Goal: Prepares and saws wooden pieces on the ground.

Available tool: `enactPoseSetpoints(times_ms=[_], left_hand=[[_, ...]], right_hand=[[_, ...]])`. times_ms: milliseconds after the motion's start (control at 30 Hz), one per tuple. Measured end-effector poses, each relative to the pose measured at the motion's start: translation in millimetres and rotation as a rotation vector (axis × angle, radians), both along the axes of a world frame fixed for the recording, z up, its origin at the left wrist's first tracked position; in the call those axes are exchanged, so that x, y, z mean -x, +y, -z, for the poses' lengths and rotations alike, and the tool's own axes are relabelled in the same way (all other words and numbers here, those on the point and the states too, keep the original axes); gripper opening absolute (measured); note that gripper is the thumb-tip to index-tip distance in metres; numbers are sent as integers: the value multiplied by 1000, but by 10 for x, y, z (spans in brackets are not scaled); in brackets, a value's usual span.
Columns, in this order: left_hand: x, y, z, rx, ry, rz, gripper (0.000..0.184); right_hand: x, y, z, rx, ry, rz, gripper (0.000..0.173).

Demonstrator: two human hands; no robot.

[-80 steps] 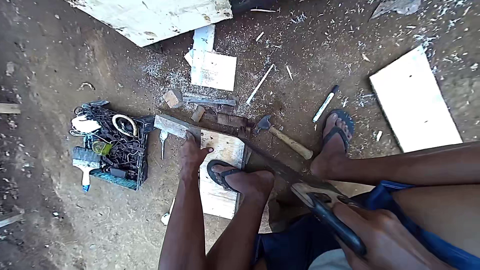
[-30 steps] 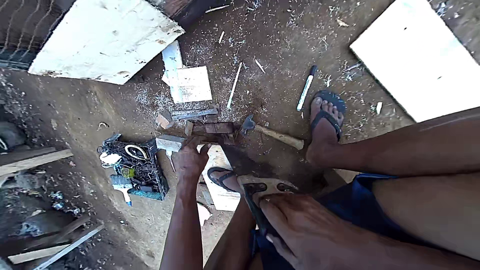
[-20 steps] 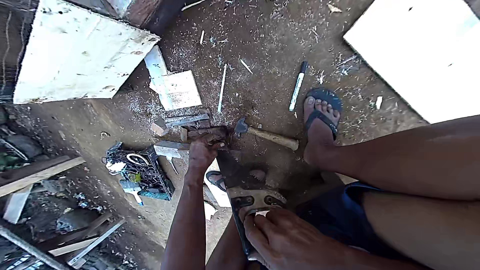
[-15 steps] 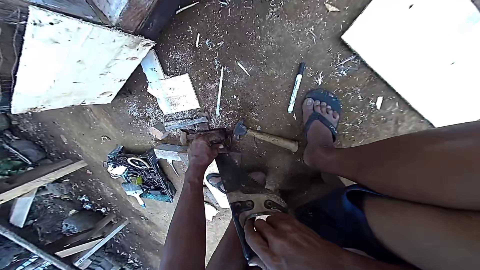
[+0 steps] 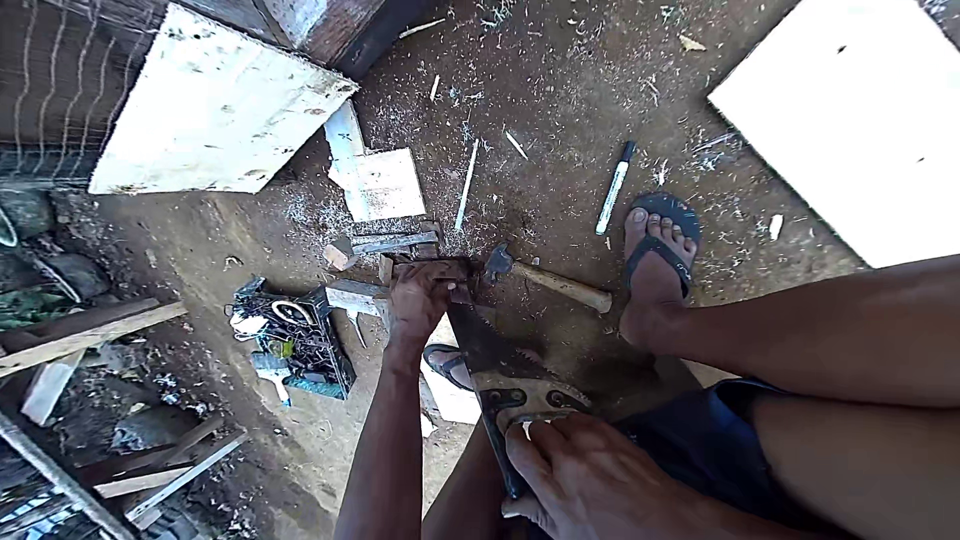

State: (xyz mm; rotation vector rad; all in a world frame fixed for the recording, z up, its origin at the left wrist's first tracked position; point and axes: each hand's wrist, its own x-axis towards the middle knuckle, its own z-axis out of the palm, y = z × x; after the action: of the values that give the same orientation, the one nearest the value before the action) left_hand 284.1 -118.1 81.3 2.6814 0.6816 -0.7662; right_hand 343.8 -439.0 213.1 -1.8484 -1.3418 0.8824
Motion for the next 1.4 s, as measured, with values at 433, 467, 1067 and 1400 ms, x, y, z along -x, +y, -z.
enactPoseSetpoints(times_ms=[433,467,1067,1400], left_hand=[[1451,42,257,-91,11,-622,128],[1420,59,267,-90,15,-629,127],[1295,44,293,-135,144,-728,129],[1301,-9,347,-114,39,-773,113]], right_hand=[[79,72,-528,42,-248,-22,51],[8,-80,-700,83,-204,-45,51],[148,249,-460,100,-421,-47,49],[205,406,-687,143,-475,-81,50]])
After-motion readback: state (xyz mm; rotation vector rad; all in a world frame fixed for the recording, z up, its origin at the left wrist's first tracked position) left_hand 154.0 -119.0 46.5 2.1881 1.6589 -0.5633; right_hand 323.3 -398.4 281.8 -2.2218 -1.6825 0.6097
